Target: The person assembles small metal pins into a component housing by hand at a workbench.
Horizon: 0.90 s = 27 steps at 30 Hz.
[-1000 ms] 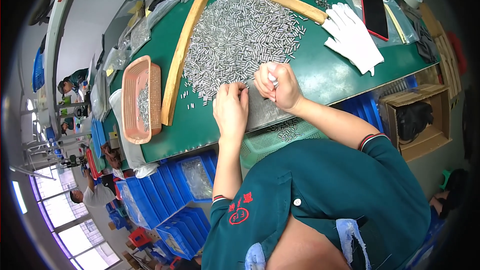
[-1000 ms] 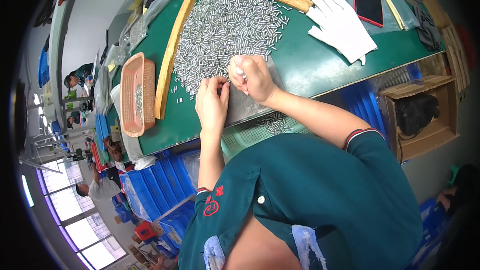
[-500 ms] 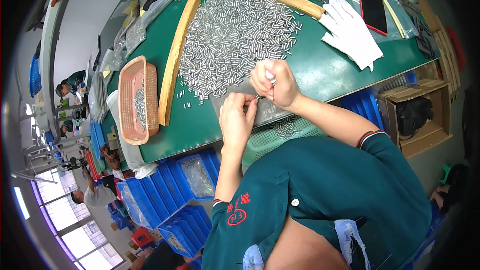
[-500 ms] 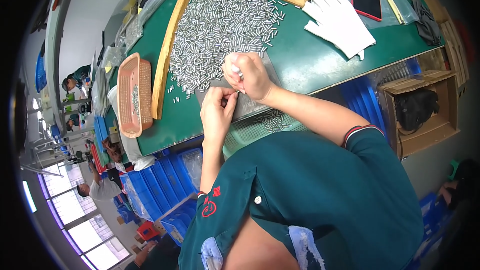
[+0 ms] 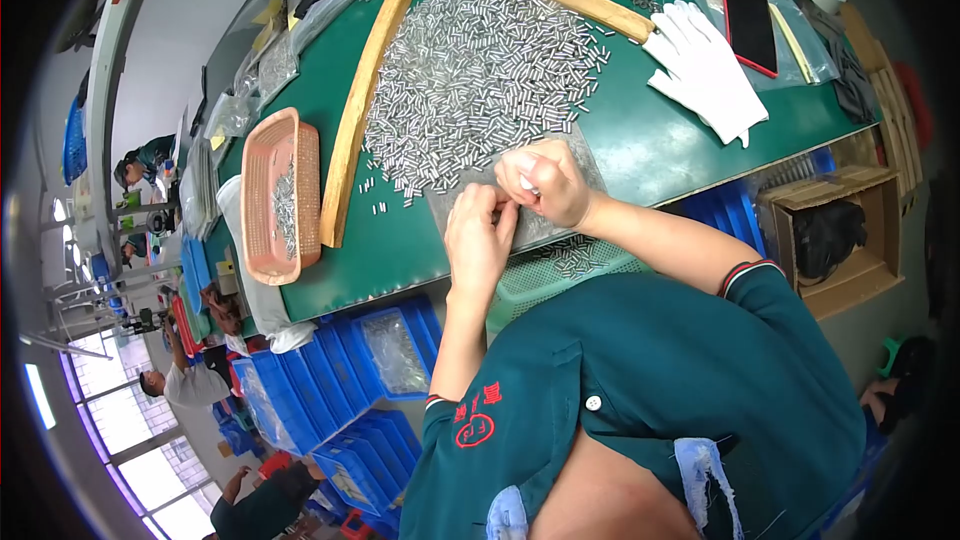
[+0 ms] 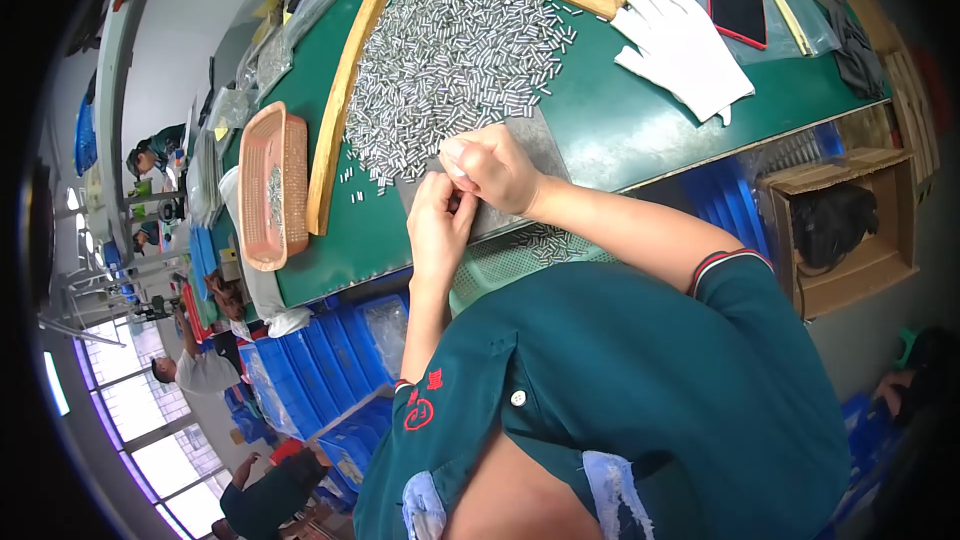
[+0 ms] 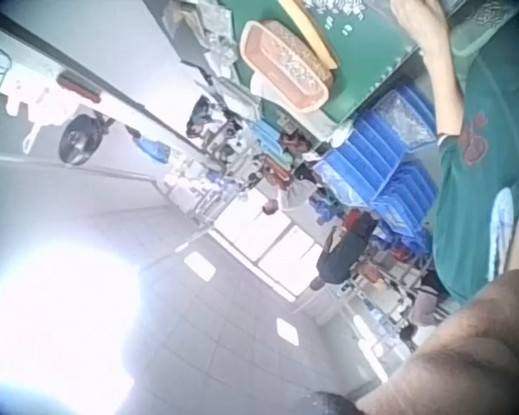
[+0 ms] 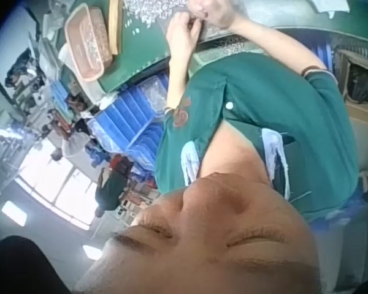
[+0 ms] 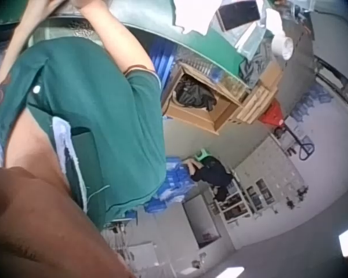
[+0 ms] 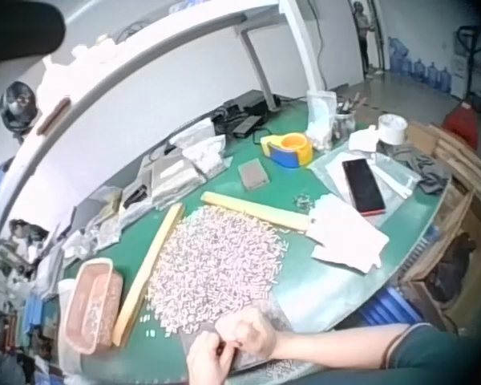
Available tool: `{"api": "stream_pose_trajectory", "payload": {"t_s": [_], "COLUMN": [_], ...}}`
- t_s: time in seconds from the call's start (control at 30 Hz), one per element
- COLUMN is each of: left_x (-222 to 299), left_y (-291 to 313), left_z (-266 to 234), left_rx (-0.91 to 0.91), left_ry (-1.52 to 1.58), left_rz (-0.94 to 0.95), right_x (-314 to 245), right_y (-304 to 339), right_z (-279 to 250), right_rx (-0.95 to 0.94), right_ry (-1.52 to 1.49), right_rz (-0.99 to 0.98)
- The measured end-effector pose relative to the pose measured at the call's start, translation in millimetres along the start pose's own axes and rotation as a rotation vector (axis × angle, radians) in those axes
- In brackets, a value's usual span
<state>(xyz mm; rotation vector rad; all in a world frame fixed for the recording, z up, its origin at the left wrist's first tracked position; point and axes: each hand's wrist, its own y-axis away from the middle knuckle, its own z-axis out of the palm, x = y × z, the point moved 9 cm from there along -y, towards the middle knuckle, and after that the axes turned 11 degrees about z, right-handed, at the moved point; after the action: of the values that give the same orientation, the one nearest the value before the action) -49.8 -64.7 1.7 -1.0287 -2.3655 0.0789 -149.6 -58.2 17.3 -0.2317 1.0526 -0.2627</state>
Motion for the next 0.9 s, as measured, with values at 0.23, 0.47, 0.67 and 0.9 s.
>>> {"api": "stream_pose_trajectory", "payload": {"t_s": [0.23, 0.47, 0.67, 0.9], "left_x": [0.3, -4.3, 3.3, 8.8], "left_y": [-0.2, -1.7, -3.4, -2.8], "left_z": [0.5, 1.4, -1.0, -2.1], "left_rx": [-0.01, -0.016, -0.022, -0.042], "left_ry": [0.047, 0.086, -0.031, -0.107], "left_rz": [0.021, 0.01, 0.1, 0.086], "right_x": [13.6, 13.6, 4.3, 8.6], "right_y": [-2.6, -4.8, 0.0, -2.0], "right_z": [-20.4, -18.9, 1.1, -14.3], "right_rx": [0.145, 0.11, -0.067, 0.066], "right_ry": [-0.299, -0.35, -0.055, -0.185], "right_rz": [0.21, 0.179, 0.1, 0.106]}}
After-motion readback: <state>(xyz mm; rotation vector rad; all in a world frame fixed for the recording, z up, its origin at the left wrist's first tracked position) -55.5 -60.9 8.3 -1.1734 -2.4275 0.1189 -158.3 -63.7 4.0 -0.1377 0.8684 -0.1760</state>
